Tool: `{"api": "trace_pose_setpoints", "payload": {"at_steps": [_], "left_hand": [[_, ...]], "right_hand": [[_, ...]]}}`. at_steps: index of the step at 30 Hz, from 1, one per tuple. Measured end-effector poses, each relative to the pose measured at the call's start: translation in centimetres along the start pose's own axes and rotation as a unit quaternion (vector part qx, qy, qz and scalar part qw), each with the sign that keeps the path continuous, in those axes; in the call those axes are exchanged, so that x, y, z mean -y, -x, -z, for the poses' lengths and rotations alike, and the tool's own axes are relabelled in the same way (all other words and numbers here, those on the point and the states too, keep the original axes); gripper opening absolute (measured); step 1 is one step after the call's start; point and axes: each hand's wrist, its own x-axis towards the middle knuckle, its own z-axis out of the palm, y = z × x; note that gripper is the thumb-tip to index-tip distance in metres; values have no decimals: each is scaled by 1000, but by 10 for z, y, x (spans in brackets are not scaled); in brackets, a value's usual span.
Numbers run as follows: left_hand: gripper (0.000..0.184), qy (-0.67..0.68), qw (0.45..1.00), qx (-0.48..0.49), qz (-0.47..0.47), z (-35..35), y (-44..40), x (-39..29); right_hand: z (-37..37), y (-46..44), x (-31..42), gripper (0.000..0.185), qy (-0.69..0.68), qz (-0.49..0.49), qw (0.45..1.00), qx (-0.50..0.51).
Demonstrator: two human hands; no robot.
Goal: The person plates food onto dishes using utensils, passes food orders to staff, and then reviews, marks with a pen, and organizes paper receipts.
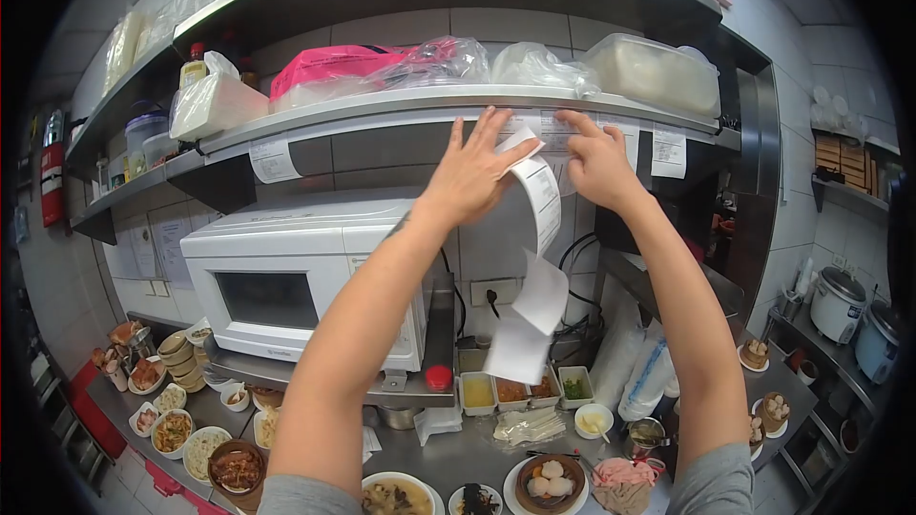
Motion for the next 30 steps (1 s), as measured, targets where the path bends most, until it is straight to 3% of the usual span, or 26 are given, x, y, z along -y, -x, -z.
{"api": "trace_pose_setpoints", "payload": {"at_steps": [4,5,8,10,13,16,17,20,21,24,26,28,29,30], "left_hand": [[50,-11,999,38,-11,45,32,28],[51,-26,999,39,-2,55,46,43],[62,-109,994,12,-4,94,92,96],[56,109,970,-53,213,120,111,101],[71,77,965,-59,244,132,150,152],[74,0,972,-27,233,134,162,161],[70,128,945,-62,295,125,162,166],[68,256,912,-94,307,112,161,173],[68,153,956,-81,235,108,157,170],[66,190,952,-45,237,99,132,139],[63,72,983,-75,150,79,119,135],[62,12,985,-77,156,71,106,112],[62,194,960,-98,174,62,103,108],[61,130,977,-72,153,62,98,101]], "right_hand": [[22,6,-11,3,-136,1,990,-43],[27,10,-9,3,-120,48,987,-94],[50,38,0,4,-117,41,989,-75],[58,59,7,5,-178,-31,982,-50],[51,79,3,8,-283,-92,950,-94],[54,84,12,16,-438,-251,859,-81],[51,84,9,24,-482,-233,840,-83],[53,87,14,25,-527,-257,805,-93],[54,86,17,26,-531,-259,802,-92],[56,84,22,29,-540,-262,795,-86],[55,82,24,31,-537,-259,799,-80],[53,80,28,32,-543,-258,796,-77],[50,77,30,32,-547,-255,794,-74],[47,75,34,32,-548,-253,794,-70]]}}
